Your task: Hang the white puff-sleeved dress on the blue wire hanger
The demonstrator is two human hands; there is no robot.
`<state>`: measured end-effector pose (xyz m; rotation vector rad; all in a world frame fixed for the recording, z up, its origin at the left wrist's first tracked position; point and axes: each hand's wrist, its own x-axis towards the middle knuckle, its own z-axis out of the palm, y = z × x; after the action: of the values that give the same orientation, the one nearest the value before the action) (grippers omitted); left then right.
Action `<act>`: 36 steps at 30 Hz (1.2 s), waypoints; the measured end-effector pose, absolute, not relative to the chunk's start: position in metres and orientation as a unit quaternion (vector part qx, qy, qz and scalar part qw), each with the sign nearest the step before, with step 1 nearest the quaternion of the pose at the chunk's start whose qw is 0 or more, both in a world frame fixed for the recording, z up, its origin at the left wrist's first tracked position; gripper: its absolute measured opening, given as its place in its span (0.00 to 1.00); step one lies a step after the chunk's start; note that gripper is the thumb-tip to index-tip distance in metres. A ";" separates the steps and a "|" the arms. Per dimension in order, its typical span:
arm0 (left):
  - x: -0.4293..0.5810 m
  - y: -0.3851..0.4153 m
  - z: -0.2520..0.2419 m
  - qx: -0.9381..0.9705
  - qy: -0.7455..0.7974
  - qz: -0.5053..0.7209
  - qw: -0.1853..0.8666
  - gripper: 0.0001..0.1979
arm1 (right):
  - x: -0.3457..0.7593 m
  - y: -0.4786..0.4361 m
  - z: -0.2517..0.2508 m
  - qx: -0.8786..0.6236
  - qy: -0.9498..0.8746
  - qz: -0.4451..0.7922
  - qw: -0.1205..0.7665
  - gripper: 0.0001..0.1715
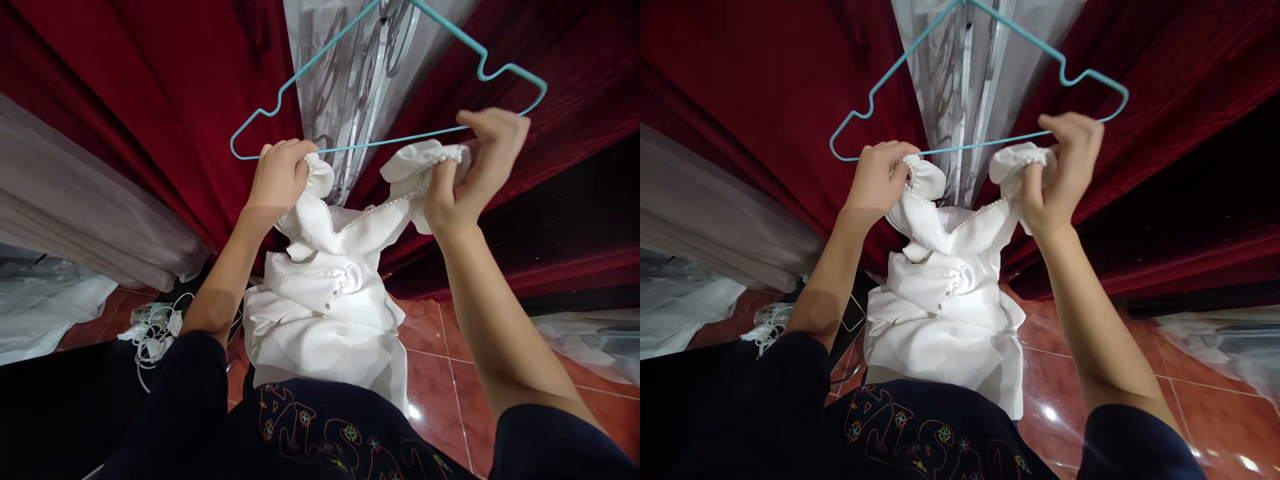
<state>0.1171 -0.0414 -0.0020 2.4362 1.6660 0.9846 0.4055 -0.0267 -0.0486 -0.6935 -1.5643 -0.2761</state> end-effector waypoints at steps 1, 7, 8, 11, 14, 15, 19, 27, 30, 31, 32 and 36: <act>0.118 -0.043 -0.002 0.786 0.528 0.321 0.019 0.20 | 0.397 -0.027 -0.042 -0.311 -0.720 -0.085 0.615 0.23; 0.106 -0.048 -0.009 0.819 0.462 0.340 0.010 0.22 | 0.362 -0.023 -0.053 -0.372 -0.743 0.012 0.557 0.22; 0.102 -0.051 -0.011 0.816 0.461 0.349 -0.008 0.23 | 0.359 -0.023 -0.058 -0.372 -0.729 0.010 0.574 0.23; 0.087 -0.068 -0.023 0.755 0.492 0.421 -0.099 0.19 | 0.355 -0.024 -0.066 -0.373 -0.707 0.011 0.601 0.24; 0.065 -0.084 -0.036 0.660 0.509 0.530 -0.154 0.13 | 0.353 -0.024 -0.065 -0.389 -0.697 0.008 0.602 0.26; 0.056 -0.086 -0.040 0.621 0.525 0.563 -0.150 0.11 | 0.353 -0.024 -0.064 -0.396 -0.697 0.008 0.597 0.26; 0.017 -0.064 -0.046 0.517 0.618 0.592 0.005 0.17 | 0.351 -0.024 -0.060 -0.405 -0.693 0.010 0.596 0.24; 0.005 -0.002 0.004 0.623 0.541 0.564 0.025 0.31 | 0.349 -0.030 -0.056 -0.373 -0.696 0.009 0.613 0.20; 0.038 -0.001 0.027 0.680 0.549 0.486 -0.007 0.24 | 0.348 -0.028 -0.059 -0.362 -0.699 0.012 0.616 0.20; 0.049 -0.003 0.032 0.684 0.556 0.473 -0.023 0.21 | 0.349 -0.027 -0.060 -0.366 -0.699 0.014 0.614 0.20; 0.059 -0.005 0.036 0.685 0.562 0.463 -0.034 0.19 | 0.349 -0.027 -0.062 -0.372 -0.699 0.015 0.611 0.20; 0.079 -0.019 0.033 0.710 0.540 0.450 0.036 0.14 | 0.353 -0.025 -0.065 -0.393 -0.696 0.009 0.600 0.20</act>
<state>0.0793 -0.0194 0.0330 2.1827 1.6574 1.3837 0.3528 -0.0250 -0.0646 -0.9115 -1.6142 0.0206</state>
